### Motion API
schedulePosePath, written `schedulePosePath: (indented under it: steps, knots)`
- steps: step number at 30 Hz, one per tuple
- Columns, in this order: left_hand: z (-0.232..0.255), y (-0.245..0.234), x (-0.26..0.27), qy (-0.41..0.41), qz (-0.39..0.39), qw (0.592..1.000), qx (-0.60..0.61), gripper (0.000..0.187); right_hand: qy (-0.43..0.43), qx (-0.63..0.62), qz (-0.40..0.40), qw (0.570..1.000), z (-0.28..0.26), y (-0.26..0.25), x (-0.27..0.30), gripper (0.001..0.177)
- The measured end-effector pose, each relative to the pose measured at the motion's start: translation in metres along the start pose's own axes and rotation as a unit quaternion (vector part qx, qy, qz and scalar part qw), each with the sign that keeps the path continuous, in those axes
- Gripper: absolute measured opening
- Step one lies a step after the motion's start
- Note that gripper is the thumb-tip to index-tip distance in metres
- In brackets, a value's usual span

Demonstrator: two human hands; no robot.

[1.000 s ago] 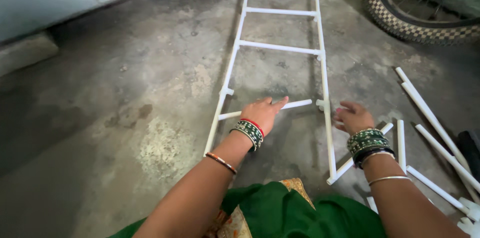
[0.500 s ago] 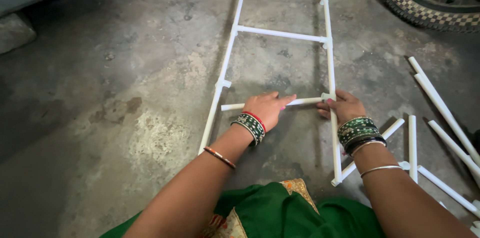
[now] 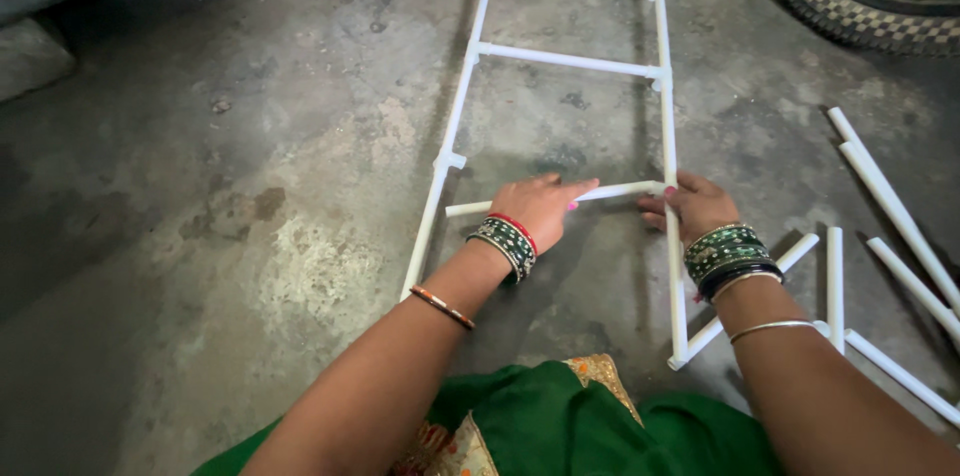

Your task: The person assembles a white PVC pipe frame on the floor, connecting short and long pipes with T-joints and elbow joints to form a ladder-like structure. They then assemble two short cross-brace pieces using T-joints and short pipes.

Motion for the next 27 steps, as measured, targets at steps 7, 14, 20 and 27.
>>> schedulePosePath:
  steps: [7, 14, 20, 27]
  knots:
    - [0.001, -0.004, -0.012, -0.025, -0.059, 0.997, 0.031, 0.031, -0.047, 0.112, 0.007, 0.993, 0.007, -0.010, -0.016, 0.041]
    - [-0.007, 0.003, -0.043, 0.040, -0.144, 0.989, 0.017, 0.027, -0.012, 0.061, 0.027, 0.998, 0.011, -0.013, -0.008, 0.033]
    - [-0.015, 0.023, -0.058, -0.001, -0.200, 0.978, 0.059, 0.027, -0.027, 0.088, 0.039, 0.995, 0.006, -0.011, -0.006, 0.033]
    - [0.005, 0.004, -0.022, 0.013, 0.007, 1.000, -0.002, 0.026, -0.082, 0.220, 0.119, 0.965, -0.018, -0.004, 0.024, 0.032]
Point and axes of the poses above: each hand's wrist, its own x-axis away from the middle knuckle, its own y-axis out of the palm, z = x × y, the point moved 7 cm from there along -x, towards the middle knuckle, and after that the axes turned 3 degrees about y, right-handed, at the moved point
